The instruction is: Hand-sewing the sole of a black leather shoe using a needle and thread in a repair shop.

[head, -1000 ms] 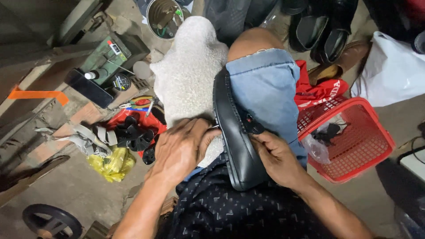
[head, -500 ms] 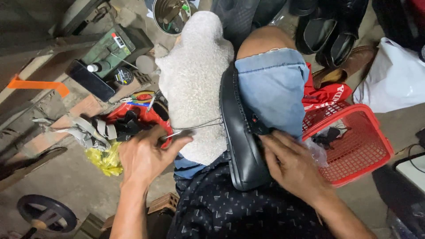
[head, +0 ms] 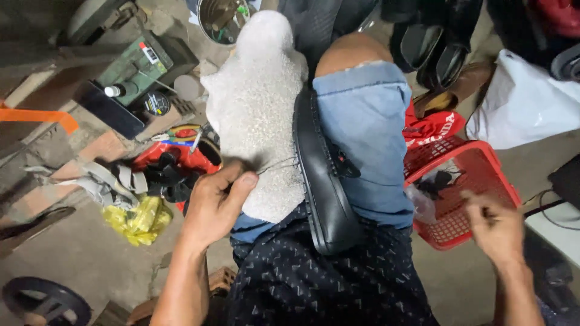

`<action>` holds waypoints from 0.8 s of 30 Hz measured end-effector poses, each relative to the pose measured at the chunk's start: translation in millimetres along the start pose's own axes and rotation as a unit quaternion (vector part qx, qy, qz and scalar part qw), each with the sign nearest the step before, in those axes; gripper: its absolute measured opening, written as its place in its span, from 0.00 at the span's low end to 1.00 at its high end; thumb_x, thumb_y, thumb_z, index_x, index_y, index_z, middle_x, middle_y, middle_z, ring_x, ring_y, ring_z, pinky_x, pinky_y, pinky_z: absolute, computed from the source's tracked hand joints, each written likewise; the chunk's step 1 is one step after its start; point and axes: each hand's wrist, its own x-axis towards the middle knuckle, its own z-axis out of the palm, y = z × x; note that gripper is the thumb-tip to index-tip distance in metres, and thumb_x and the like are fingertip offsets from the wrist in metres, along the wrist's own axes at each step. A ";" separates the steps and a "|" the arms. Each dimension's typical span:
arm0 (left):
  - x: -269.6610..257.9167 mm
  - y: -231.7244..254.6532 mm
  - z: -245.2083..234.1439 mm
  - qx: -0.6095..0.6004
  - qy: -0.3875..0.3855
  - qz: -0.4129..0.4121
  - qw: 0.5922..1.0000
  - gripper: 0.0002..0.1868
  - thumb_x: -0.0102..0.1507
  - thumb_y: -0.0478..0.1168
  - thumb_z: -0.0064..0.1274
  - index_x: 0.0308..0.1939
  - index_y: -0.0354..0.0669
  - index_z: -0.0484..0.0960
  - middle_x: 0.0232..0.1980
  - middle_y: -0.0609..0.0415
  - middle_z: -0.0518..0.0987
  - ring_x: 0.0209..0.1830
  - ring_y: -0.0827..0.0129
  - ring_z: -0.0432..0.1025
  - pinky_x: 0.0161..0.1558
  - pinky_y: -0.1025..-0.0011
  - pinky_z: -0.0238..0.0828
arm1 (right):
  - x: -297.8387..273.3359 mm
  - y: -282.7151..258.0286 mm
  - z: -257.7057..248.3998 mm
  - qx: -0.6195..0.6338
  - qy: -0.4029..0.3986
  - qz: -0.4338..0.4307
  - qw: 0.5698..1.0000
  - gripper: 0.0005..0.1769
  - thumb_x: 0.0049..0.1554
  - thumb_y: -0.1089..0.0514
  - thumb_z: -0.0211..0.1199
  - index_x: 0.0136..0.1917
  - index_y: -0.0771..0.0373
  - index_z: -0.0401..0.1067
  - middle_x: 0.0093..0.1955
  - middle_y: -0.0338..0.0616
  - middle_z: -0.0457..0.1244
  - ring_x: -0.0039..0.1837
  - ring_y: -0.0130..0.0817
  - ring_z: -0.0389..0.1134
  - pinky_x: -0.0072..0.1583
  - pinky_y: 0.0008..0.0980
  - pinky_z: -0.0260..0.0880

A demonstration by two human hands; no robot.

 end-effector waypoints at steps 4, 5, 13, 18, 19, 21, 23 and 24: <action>-0.3 16.9 3.2 0.134 0.007 -0.070 0.988 0.28 0.64 0.59 0.49 0.39 0.33 0.81 0.23 0.48 0.77 0.20 0.60 0.70 0.28 0.65 0.69 | -17.7 -91.8 -31.8 -0.018 0.164 -0.176 0.970 0.14 0.69 0.77 0.59 0.40 0.78 0.65 0.40 0.52 0.59 0.38 0.37 0.51 0.42 0.34 0.51; -0.3 17.2 5.0 0.146 0.005 -0.082 0.986 0.33 0.63 0.59 0.49 0.52 0.29 0.83 0.27 0.43 0.84 0.24 0.57 0.77 0.30 0.65 0.73 | -17.9 -119.4 -42.1 -0.054 0.195 -0.262 0.944 0.27 0.68 0.85 0.60 0.31 0.78 0.55 0.31 0.52 0.49 0.36 0.40 0.44 0.43 0.39 0.46; -17.4 -40.7 2.8 -0.159 -0.037 -0.099 0.982 0.30 0.74 0.49 0.29 0.41 0.26 0.81 0.37 0.45 0.79 0.30 0.66 0.67 0.31 0.71 0.64 | 62.9 -25.4 -67.1 -0.288 0.231 -0.218 0.903 0.14 0.70 0.60 0.71 0.45 0.69 0.73 0.41 0.52 0.66 0.41 0.50 0.65 0.46 0.41 0.66; -12.9 -26.4 -0.8 -0.070 -0.054 -0.075 0.993 0.47 0.71 0.68 0.18 0.37 0.29 0.82 0.31 0.48 0.76 0.27 0.67 0.66 0.31 0.71 0.62 | 66.5 108.1 -52.0 -0.283 0.185 -0.033 0.940 0.16 0.72 0.50 0.58 0.53 0.66 0.76 0.45 0.56 0.70 0.45 0.61 0.69 0.48 0.50 0.69; -11.9 -25.1 -0.6 -0.076 -0.045 -0.078 0.993 0.47 0.72 0.68 0.18 0.36 0.28 0.81 0.30 0.47 0.76 0.26 0.66 0.66 0.31 0.71 0.61 | 59.7 124.9 -45.0 -0.261 0.104 0.067 0.957 0.18 0.72 0.48 0.54 0.58 0.66 0.74 0.49 0.58 0.70 0.48 0.58 0.70 0.51 0.51 0.70; -8.6 -26.3 2.3 -0.078 -0.031 -0.083 0.993 0.47 0.73 0.67 0.19 0.36 0.27 0.81 0.29 0.47 0.76 0.26 0.66 0.65 0.30 0.71 0.61 | 46.8 160.9 -17.8 -0.232 0.019 0.162 0.959 0.22 0.72 0.47 0.51 0.63 0.67 0.73 0.53 0.61 0.70 0.50 0.56 0.72 0.53 0.51 0.71; -7.0 -32.1 0.6 -0.103 -0.020 -0.057 0.993 0.41 0.75 0.60 0.21 0.38 0.27 0.81 0.31 0.46 0.77 0.25 0.67 0.66 0.28 0.71 0.62 | 38.1 194.6 32.1 -0.098 0.040 0.035 0.994 0.19 0.70 0.58 0.47 0.59 0.74 0.73 0.58 0.58 0.70 0.54 0.54 0.72 0.54 0.45 0.72; -6.9 -27.4 -1.4 -0.099 -0.013 -0.062 0.993 0.41 0.75 0.60 0.21 0.38 0.27 0.81 0.31 0.46 0.77 0.25 0.67 0.66 0.28 0.71 0.62 | 33.1 163.2 35.7 -0.095 0.032 0.029 0.995 0.19 0.70 0.58 0.47 0.59 0.74 0.73 0.58 0.58 0.70 0.54 0.54 0.72 0.54 0.45 0.72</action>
